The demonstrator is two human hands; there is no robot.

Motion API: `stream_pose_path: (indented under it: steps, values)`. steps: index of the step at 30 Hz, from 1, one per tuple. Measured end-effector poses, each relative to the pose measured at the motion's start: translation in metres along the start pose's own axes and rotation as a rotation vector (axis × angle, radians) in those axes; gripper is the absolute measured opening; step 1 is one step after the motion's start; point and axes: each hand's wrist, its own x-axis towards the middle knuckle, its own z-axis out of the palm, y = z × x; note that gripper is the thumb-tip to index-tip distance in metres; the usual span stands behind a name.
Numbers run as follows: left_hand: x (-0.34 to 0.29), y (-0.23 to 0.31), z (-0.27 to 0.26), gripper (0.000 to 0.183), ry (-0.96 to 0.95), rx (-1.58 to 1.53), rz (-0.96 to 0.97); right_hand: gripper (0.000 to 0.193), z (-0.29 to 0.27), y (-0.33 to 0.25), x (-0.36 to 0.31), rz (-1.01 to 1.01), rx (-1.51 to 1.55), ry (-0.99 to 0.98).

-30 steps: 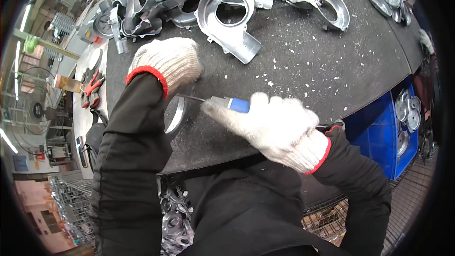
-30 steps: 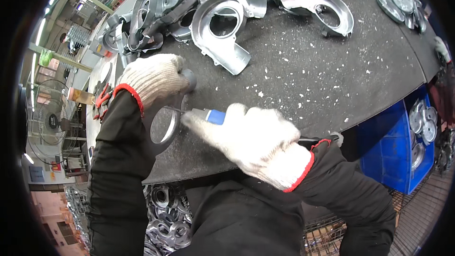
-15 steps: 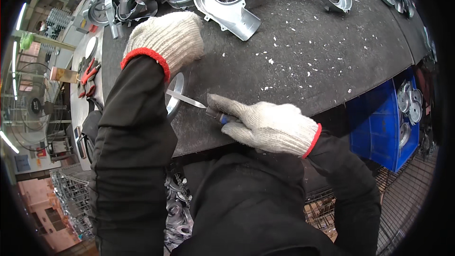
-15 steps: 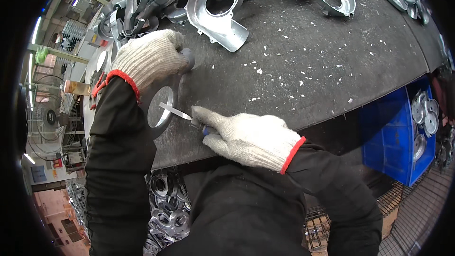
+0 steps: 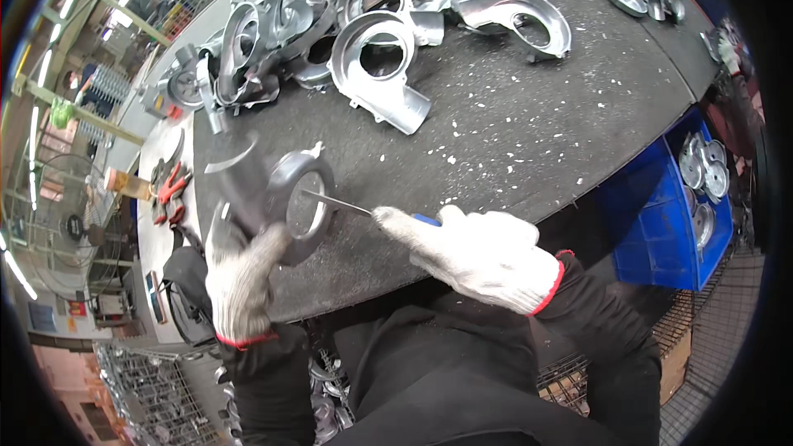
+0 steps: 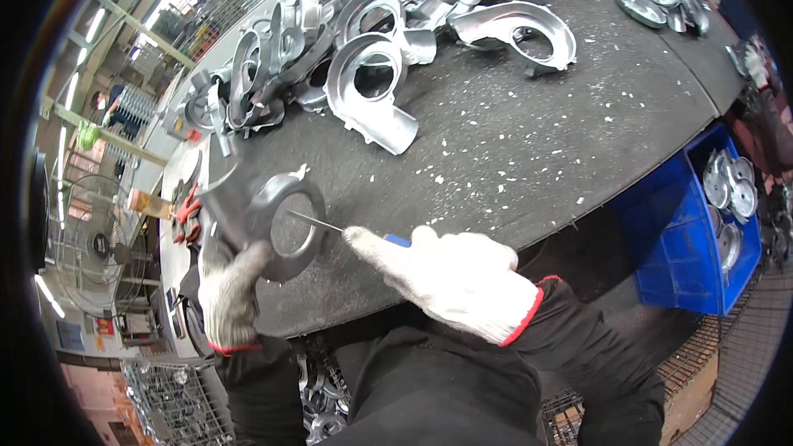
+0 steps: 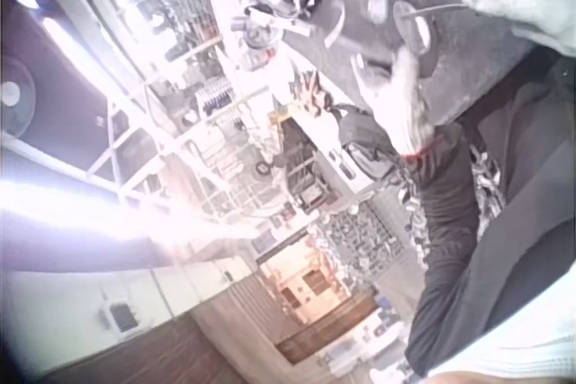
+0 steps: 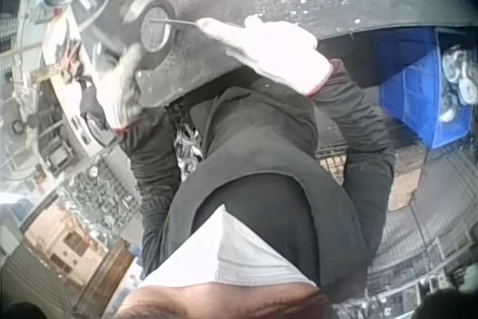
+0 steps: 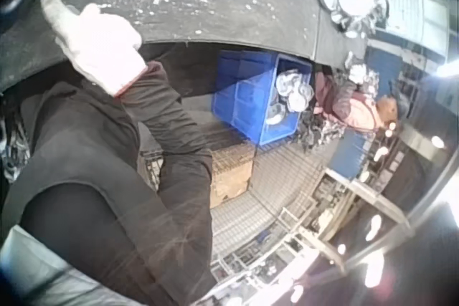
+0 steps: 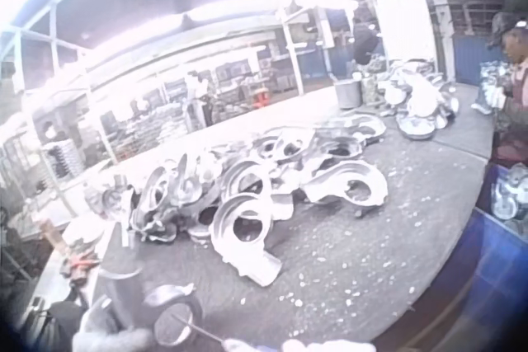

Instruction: The person files down the rough edges of cast metal components using a metal hand file.

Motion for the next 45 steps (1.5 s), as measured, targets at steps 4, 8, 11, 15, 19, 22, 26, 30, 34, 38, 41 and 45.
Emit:
stream_pose_path:
  steps: [4, 8, 11, 15, 19, 22, 26, 30, 34, 38, 41, 45]
  values:
    - [-0.019, -0.017, 0.002, 0.063, 0.118, 0.033, -0.106, 0.058, 0.004, 0.005, 0.005, -0.079, -0.303, 0.076]
    - [-0.034, -0.043, 0.007, 0.066, 0.26, -0.157, -0.159, 0.058, -0.001, 0.0, 0.021, -0.048, -0.289, 0.021]
    - [-0.046, -0.087, -0.01, 0.07, 0.294, -0.148, -0.057, 0.063, 0.006, -0.003, 0.026, 0.02, -0.183, -0.164]
    - [-0.059, -0.107, -0.012, 0.066, 0.332, -0.144, 0.044, 0.061, -0.006, -0.007, 0.039, 0.137, 0.249, -0.487]
    - [-0.065, -0.149, -0.03, 0.052, 0.323, 0.238, 0.398, 0.064, 0.023, 0.001, 0.033, 0.139, 0.482, -0.54]
    - [-0.074, -0.182, -0.05, 0.041, 0.286, 0.014, 0.065, 0.064, 0.025, -0.001, 0.032, 0.185, 0.655, -0.62]
    - [-0.083, -0.179, -0.058, 0.031, 0.223, -1.08, 0.019, 0.07, 0.023, -0.004, 0.036, 0.549, 1.16, -1.06]
    - [-0.086, -0.187, -0.071, 0.034, 0.188, -0.11, 0.036, 0.072, 0.049, -0.002, 0.019, 0.616, 1.438, -1.156]
    - [-0.097, -0.222, -0.099, 0.037, 0.336, 0.584, 0.157, 0.074, 0.062, -0.01, 0.005, 0.57, 1.864, -1.142]
    - [-0.076, -0.203, -0.082, 0.041, 0.2, 0.177, 0.147, 0.075, 0.085, -0.014, -0.003, 0.487, 2.321, -1.096]
    - [-0.066, -0.204, -0.07, 0.044, 0.242, -0.039, 0.18, 0.082, 0.092, -0.022, -0.011, 0.439, 2.5, -1.071]
    - [-0.062, -0.1, -0.061, 0.077, 0.092, -0.481, -0.009, 0.071, 0.035, -0.019, -0.007, 0.553, 2.055, -0.928]
